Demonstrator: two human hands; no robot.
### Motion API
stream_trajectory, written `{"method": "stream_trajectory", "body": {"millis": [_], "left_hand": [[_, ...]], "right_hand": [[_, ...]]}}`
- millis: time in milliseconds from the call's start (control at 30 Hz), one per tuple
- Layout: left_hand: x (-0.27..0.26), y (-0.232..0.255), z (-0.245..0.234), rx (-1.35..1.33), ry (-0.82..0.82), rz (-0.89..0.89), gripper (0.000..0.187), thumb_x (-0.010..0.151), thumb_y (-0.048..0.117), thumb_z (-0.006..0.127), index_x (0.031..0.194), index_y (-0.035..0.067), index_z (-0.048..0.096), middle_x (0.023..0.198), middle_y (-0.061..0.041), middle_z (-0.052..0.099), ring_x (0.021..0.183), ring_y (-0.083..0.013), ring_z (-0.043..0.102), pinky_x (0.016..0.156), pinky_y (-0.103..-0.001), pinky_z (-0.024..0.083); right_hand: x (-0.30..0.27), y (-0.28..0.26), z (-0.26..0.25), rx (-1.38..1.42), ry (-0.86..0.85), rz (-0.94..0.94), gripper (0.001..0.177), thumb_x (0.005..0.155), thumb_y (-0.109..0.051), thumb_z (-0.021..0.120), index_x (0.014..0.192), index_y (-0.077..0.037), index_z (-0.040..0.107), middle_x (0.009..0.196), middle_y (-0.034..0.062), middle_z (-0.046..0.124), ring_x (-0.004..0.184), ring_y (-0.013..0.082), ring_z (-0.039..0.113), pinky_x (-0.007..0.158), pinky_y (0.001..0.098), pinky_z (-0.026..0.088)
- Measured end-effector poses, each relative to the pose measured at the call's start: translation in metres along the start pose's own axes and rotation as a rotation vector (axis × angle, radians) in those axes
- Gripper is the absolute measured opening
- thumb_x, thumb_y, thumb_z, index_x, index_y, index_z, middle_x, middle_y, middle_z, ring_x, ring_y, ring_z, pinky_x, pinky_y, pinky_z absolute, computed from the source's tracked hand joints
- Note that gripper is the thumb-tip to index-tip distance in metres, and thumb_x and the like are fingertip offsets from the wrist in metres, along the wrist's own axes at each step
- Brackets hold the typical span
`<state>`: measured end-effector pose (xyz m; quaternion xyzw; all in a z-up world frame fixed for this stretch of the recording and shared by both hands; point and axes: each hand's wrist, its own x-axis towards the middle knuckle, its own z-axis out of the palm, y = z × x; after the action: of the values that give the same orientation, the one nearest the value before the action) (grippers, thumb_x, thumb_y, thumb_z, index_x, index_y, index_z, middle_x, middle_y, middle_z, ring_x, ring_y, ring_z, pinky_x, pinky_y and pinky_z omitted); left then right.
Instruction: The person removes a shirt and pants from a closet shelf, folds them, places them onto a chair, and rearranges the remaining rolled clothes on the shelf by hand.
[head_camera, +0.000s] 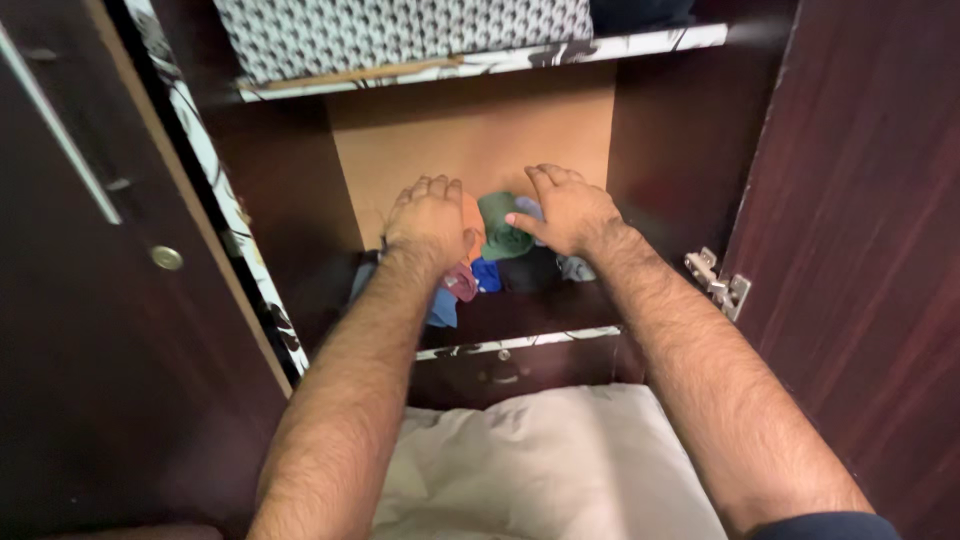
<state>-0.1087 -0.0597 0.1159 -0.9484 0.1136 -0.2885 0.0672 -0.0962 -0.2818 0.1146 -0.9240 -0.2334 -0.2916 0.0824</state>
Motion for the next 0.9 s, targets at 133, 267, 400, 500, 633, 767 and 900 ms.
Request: {"method": "stream_trajectory", "body": {"millis": [133,267,400,500,633,767,900], "left_hand": [[0.004,-0.013,0.03,-0.044,-0.03,-0.033,0.08,0.085,0.045,0.072,0.148,0.003,0.043,0.153,-0.012,0.046,0.146,-0.0292,0.036,0.118,-0.045,0.031],[0.01,-0.035,0.068,-0.038,-0.074,-0.075,0.083,0.081,0.043,0.074,0.149,0.006,0.045,0.155,-0.01,0.045,0.147,-0.0273,0.036,0.118,-0.043,0.032],[0.021,-0.063,0.105,-0.046,-0.079,-0.142,0.078,0.086,0.039,0.072,0.15,0.005,0.043,0.157,-0.013,0.041,0.148,-0.0289,0.034,0.117,-0.047,0.031],[0.024,-0.082,0.125,0.004,-0.243,-0.237,0.085,0.086,0.043,0.073,0.153,0.005,0.038,0.165,-0.014,0.031,0.15,-0.0299,0.031,0.119,-0.046,0.03],[0.033,-0.098,0.14,-0.031,-0.306,-0.292,0.09,0.086,0.042,0.073,0.157,0.007,0.031,0.167,-0.015,0.025,0.151,-0.0306,0.029,0.117,-0.047,0.031],[0.046,-0.1,0.137,-0.044,-0.373,-0.286,0.094,0.085,0.045,0.071,0.159,0.008,0.026,0.168,-0.012,0.023,0.151,-0.0293,0.028,0.118,-0.047,0.032],[0.06,-0.103,0.137,-0.353,-0.464,-0.503,0.093,0.089,0.056,0.063,0.162,0.019,0.02,0.168,-0.005,0.024,0.152,-0.0258,0.029,0.12,-0.048,0.031]], "right_hand": [[0.0,0.009,0.029,-0.003,-0.087,0.053,0.086,0.093,-0.062,0.058,0.153,-0.004,0.037,0.156,0.0169,0.042,0.146,0.0329,0.037,0.116,0.0449,0.035],[0.007,0.006,0.065,0.077,-0.14,0.032,0.085,0.093,-0.059,0.06,0.153,-0.004,0.037,0.156,0.0183,0.041,0.144,0.0343,0.038,0.116,0.0445,0.036],[0.027,-0.003,0.096,0.134,-0.215,0.015,0.083,0.092,-0.059,0.061,0.15,-0.004,0.041,0.152,0.0182,0.047,0.143,0.0349,0.043,0.116,0.0437,0.038],[0.05,-0.016,0.116,0.14,-0.238,-0.007,0.075,0.092,-0.058,0.061,0.144,-0.006,0.047,0.149,0.0203,0.049,0.141,0.0368,0.044,0.112,0.0454,0.04],[0.075,-0.023,0.134,0.2,-0.251,-0.019,0.075,0.094,-0.058,0.059,0.147,-0.007,0.045,0.145,0.0223,0.051,0.136,0.0396,0.045,0.108,0.0484,0.04],[0.104,-0.023,0.142,0.152,-0.234,-0.021,0.079,0.091,-0.061,0.06,0.142,-0.002,0.049,0.14,0.0226,0.056,0.132,0.0385,0.051,0.107,0.0472,0.044],[0.112,-0.021,0.154,0.078,-0.134,0.1,0.071,0.097,-0.063,0.055,0.14,-0.007,0.056,0.133,0.0214,0.062,0.127,0.0395,0.054,0.103,0.0542,0.044]]}}
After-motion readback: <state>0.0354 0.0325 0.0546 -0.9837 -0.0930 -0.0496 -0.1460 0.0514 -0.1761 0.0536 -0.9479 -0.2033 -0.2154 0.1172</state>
